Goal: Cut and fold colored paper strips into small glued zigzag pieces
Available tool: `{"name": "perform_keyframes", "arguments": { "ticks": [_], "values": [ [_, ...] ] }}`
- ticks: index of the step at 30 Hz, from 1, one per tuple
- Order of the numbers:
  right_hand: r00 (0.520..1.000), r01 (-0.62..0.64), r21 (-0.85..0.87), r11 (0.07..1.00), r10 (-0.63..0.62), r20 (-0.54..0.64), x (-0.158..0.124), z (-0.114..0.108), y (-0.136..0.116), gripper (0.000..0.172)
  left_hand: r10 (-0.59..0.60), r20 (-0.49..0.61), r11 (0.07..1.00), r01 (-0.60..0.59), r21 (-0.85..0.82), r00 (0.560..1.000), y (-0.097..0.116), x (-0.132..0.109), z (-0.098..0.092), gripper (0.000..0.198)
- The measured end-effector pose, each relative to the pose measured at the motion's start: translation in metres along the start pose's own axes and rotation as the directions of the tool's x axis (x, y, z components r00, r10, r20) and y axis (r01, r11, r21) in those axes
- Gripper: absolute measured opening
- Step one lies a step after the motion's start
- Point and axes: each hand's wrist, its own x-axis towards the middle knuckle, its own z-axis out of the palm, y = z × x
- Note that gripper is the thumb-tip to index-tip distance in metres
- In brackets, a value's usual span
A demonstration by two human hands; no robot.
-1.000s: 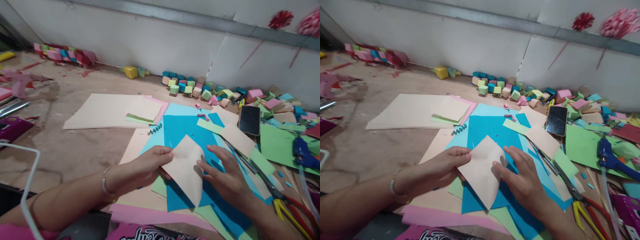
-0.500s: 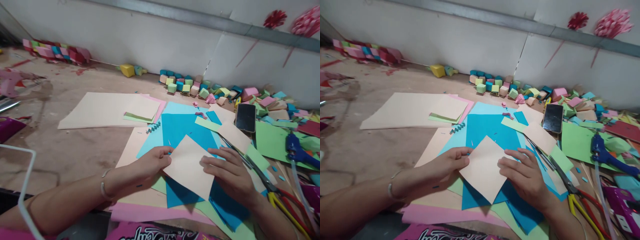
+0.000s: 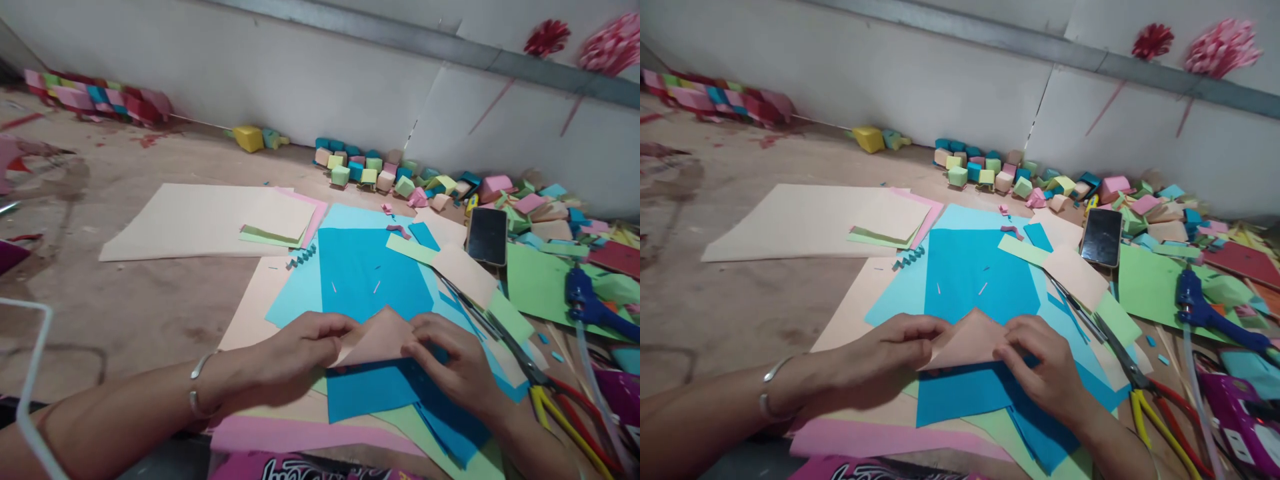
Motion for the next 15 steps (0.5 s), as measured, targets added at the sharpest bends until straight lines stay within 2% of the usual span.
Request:
{"name": "perform_keyframes", "arguments": {
  "ticks": [4, 6, 8, 12, 15],
  "values": [
    [0.999, -0.005, -0.015, 1.000, 0.005, -0.033, -0.001, 0.003, -0.005, 0.011, 0.031, -0.017, 0.962, -0.025, 0.271, 0.999, 0.004, -0.004, 0.001, 0.040],
    [0.999, -0.012, -0.016, 1.000, 0.011, -0.042, -0.002, 0.004, -0.007, 0.011, 0.052, -0.059, 0.927, -0.026, 0.375, 0.997, 0.003, -0.004, 0.004, 0.031],
    [0.999, -0.018, -0.013, 1.000, 0.018, -0.047, -0.003, 0.005, -0.007, 0.012, 0.066, -0.082, 0.913, -0.027, 0.407, 0.994, 0.000, -0.003, 0.007, 0.017],
    [0.998, -0.047, -0.006, 0.999, 0.047, -0.045, -0.002, 0.006, -0.009, 0.015, 0.055, -0.055, 0.935, -0.032, 0.353, 0.997, -0.004, -0.002, 0.010, 0.022],
    [0.998, -0.055, -0.023, 0.998, 0.054, -0.044, -0.002, 0.007, -0.012, 0.022, 0.083, -0.029, 0.907, -0.064, 0.417, 0.996, -0.001, -0.003, 0.009, 0.025]
  ]
}}
